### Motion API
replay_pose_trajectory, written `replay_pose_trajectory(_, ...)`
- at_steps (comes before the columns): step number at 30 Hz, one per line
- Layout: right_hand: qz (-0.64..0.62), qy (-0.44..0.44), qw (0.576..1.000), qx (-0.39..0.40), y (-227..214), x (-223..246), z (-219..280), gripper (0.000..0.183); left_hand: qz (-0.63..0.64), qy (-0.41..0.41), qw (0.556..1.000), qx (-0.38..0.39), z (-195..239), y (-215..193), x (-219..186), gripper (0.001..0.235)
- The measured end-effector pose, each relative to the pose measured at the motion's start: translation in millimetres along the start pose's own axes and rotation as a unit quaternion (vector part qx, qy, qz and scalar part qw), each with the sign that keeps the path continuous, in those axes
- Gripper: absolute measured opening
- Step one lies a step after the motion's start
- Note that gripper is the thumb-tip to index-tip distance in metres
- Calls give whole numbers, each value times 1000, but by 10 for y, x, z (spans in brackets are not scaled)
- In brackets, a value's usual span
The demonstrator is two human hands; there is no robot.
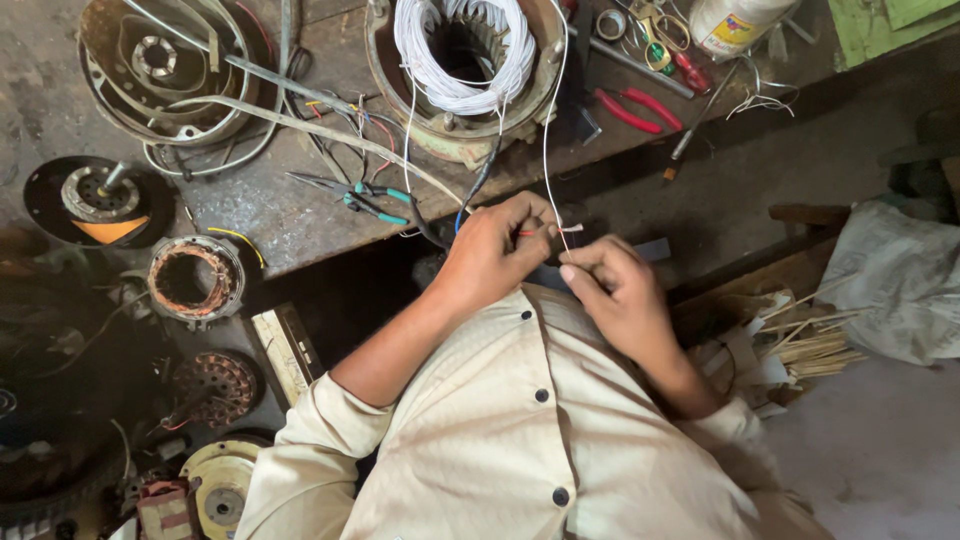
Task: The person strips insulation from several colored wires using pliers and a knife, then twists and wraps the exposed ends with black electrical tape. The work is performed on a cluttered bench with motor parts and tools visible.
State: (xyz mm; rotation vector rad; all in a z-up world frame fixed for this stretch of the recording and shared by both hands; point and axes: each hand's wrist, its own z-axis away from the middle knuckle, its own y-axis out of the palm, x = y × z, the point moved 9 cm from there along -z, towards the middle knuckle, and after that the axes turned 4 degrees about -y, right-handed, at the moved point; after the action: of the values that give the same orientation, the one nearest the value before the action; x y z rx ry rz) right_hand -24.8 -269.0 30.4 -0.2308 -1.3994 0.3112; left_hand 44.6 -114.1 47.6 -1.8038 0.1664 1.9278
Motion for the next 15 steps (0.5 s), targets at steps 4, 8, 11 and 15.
replay_pose_trajectory(4,309,-287,906,-49,-57,973,182,13,33,-20,999,7,5,19,42,13)
replay_pose_trajectory(8,449,-355,819,-29,-18,1227,13,5,12,-18,999,26,-12,50,46,13)
replay_pose_trajectory(11,407,-316,856,-34,-126,1050,-318,1,12,-14,999,30,11,47,48,12)
replay_pose_trajectory(15,255,-182,942,121,-83,300,-805,8,-8,20,999,25,33,43,-31,8)
